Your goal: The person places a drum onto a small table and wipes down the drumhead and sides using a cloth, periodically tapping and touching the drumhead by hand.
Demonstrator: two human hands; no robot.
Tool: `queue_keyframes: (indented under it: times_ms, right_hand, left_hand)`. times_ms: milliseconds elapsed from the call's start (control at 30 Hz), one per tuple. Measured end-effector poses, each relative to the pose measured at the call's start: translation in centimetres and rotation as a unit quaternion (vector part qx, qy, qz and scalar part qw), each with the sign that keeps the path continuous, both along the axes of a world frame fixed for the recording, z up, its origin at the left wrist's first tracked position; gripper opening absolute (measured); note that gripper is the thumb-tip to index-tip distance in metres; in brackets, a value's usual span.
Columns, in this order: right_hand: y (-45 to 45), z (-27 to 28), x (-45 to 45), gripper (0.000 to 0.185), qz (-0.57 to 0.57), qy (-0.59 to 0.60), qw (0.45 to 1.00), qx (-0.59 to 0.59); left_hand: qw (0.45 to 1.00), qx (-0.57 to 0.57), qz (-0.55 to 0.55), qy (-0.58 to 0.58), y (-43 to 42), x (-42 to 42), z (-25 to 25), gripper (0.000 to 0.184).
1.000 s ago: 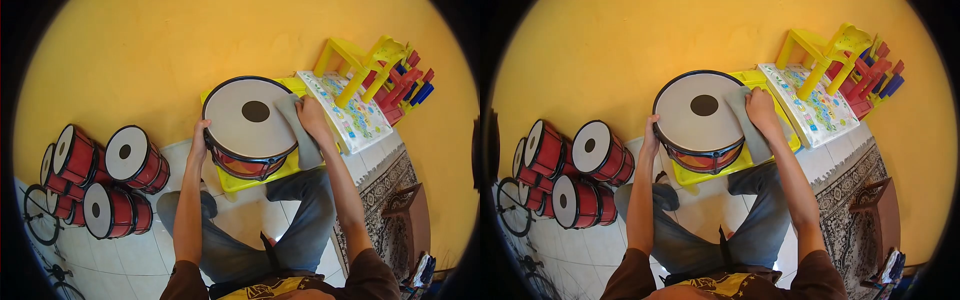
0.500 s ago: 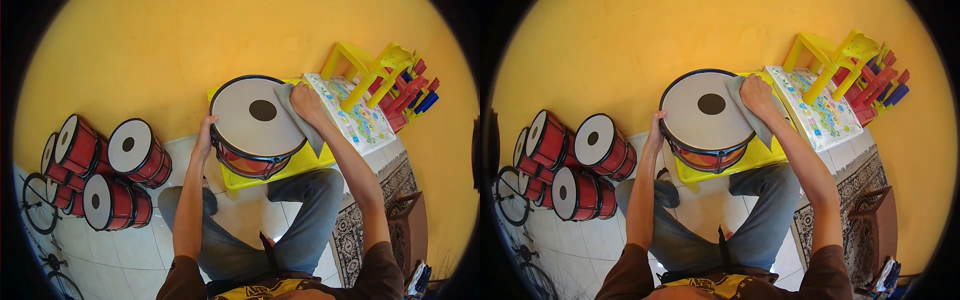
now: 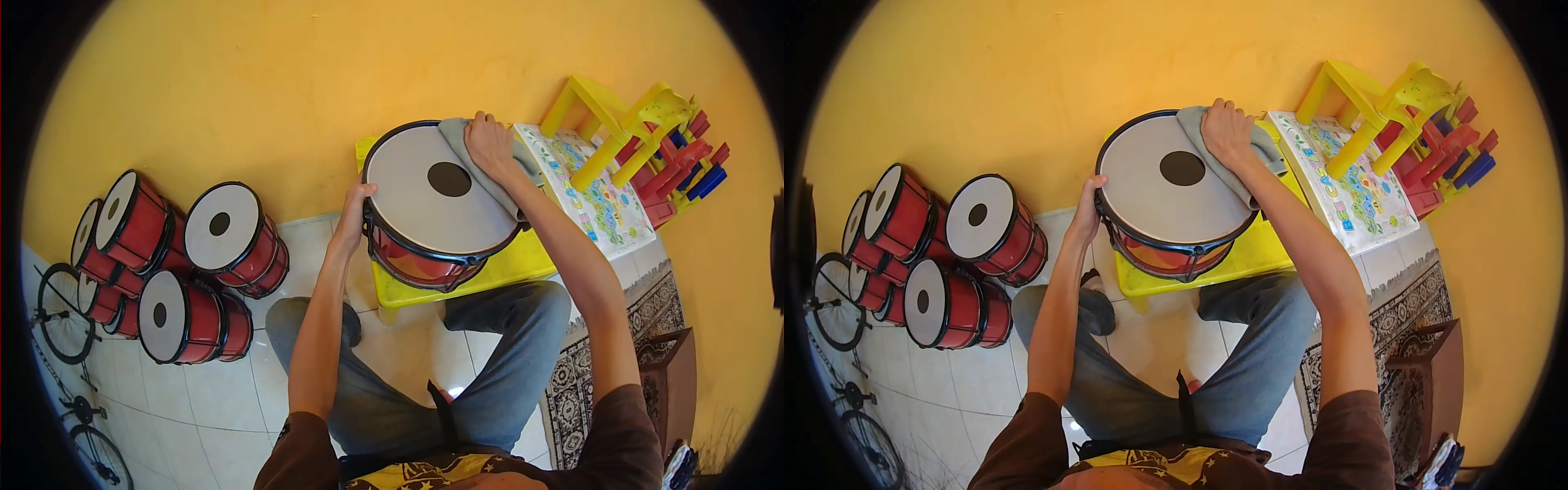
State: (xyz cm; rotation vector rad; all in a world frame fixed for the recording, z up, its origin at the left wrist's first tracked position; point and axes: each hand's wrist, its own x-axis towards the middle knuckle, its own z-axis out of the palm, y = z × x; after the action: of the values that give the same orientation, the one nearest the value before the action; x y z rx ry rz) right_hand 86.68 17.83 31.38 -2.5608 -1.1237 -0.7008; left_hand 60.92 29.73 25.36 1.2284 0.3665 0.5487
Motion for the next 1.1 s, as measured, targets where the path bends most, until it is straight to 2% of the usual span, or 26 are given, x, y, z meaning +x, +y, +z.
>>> queue_keyframes:
  times_ms: [67,267,367,767,867,1100]
  right_hand:
    - [0.5,0.3,-0.9,0.032,-0.017,-0.014,1.000,0.014]
    - [3.0,0.4,-1.8,0.031,0.035,-0.017,0.999,0.019]
    - [5.6,0.4,-2.2,0.031,0.052,0.016,0.998,0.004]
    - [9.8,1.1,-6.4,0.046,0.221,0.037,0.975,0.000]
    - [10.0,1.8,-7.5,0.047,0.207,0.076,0.975,-0.015]
    - [9.9,1.1,-7.6,0.043,0.258,0.078,0.960,0.078]
  left_hand:
    - [1.000,0.004,0.001,-0.001,-0.2,-0.1,0.4,0.065]
    - [1.000,0.013,0.009,-0.007,-0.1,-0.1,0.2,0.063]
    - [1.000,0.010,0.010,-0.006,-0.3,-0.3,0.4,0.062]
    - [1.000,-0.009,0.009,-0.015,-0.5,-0.3,1.0,0.058]
    - [1.000,-0.010,0.005,-0.006,-0.5,-0.6,0.9,0.060]
    - [1.000,-0.011,0.000,-0.009,-0.6,-0.6,1.4,0.063]
